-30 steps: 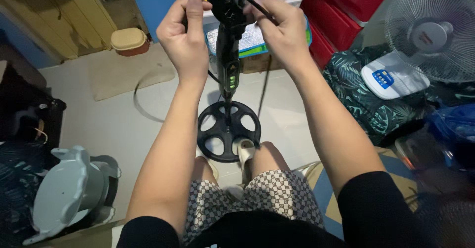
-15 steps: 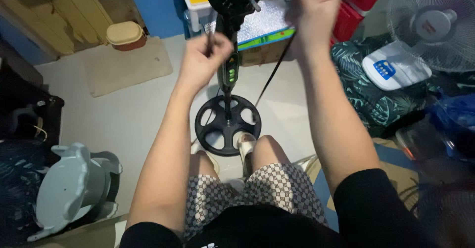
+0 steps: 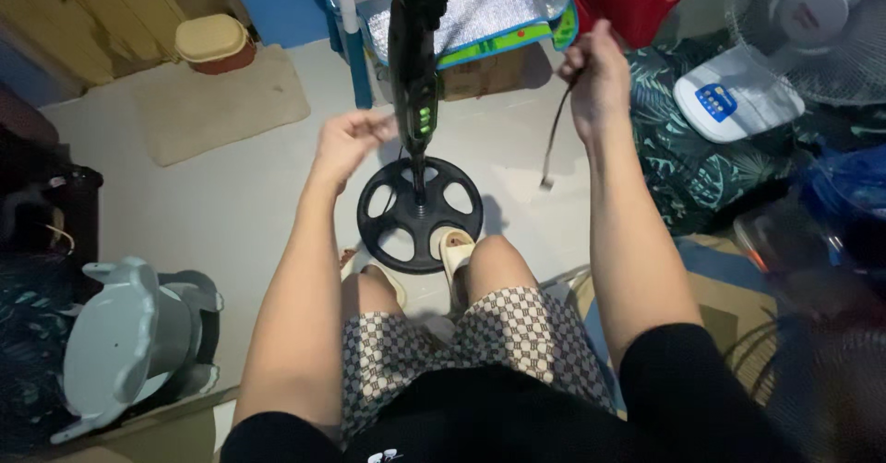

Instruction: The person assembles a standing fan by attaching the front grille, securing the fan blades, and fastening the central cap. They manipulate the fan components by hand, aligning and tightening parts to complete the assembly.

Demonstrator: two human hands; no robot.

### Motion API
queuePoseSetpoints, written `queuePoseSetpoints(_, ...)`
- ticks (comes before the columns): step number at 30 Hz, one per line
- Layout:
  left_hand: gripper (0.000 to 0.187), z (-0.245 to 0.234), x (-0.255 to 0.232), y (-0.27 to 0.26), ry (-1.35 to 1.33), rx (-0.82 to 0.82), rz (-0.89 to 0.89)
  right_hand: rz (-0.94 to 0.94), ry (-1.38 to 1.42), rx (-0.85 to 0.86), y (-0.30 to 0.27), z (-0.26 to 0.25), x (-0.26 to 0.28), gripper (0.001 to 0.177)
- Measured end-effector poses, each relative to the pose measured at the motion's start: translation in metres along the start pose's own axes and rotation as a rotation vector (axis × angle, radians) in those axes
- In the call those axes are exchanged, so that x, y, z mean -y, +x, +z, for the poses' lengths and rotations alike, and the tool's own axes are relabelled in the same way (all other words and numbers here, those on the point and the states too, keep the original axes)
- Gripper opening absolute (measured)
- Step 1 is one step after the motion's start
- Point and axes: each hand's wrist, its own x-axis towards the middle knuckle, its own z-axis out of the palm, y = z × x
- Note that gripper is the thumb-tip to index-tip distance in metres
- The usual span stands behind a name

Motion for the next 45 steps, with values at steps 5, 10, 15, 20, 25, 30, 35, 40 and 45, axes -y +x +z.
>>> queuePoseSetpoints(5, 0.025, -0.003, -0.076, 0.001, -0.552, 0.153, 0.107, -0.113, 0.426, 0.137, -0.007, 0.009, 0.029, 0.037)
queuePoseSetpoints(10, 0.019, 0.024, -0.111, 0.0, 0.024, 0.377, -0.083, -0.097, 0.229, -0.039, 0.0, -0.023, -0.003, 0.037)
queuePoseSetpoints(15, 0.02, 0.052, -0.033, 0.027, 0.262, 0.094, -0.181, 0.117, -0.597, -0.069, -0.017, -0.065, -0.095, 0.035)
queuePoseSetpoints(20, 0.026, 0.054, 0.011, 0.035, 0.314, -0.15, -0.282, 0.359, -1.265, 0.104, -0.023, -0.078, -0.164, 0.073)
queuePoseSetpoints(25, 0.03, 0.063, 0.028, 0.038, 0.487, -0.146, -0.112, 0.426, -1.352, 0.397, -0.037, -0.043, -0.166, 0.055)
queuePoseSetpoints(30, 0.064, 0.088, 0.037, 0.036, 0.642, 0.12, 0.059, 0.293, -1.234, 0.48, -0.058, 0.003, -0.151, 0.059)
queuePoseSetpoints(35, 0.089, 0.101, 0.053, 0.014, 0.863, 0.311, 0.004, 0.385, -1.277, 0.491, -0.069, 0.025, -0.14, 0.059)
queuePoseSetpoints(40, 0.075, 0.109, 0.053, 0.001, 0.854, 0.203, 0.095, 0.373, -1.332, 0.499, -0.076, 0.03, -0.135, 0.058)
queuePoseSetpoints(45, 0.018, 0.125, 0.007, -0.006, 0.812, 0.132, -0.117, 0.37, -1.335, 0.474, -0.084, 0.034, -0.12, 0.059)
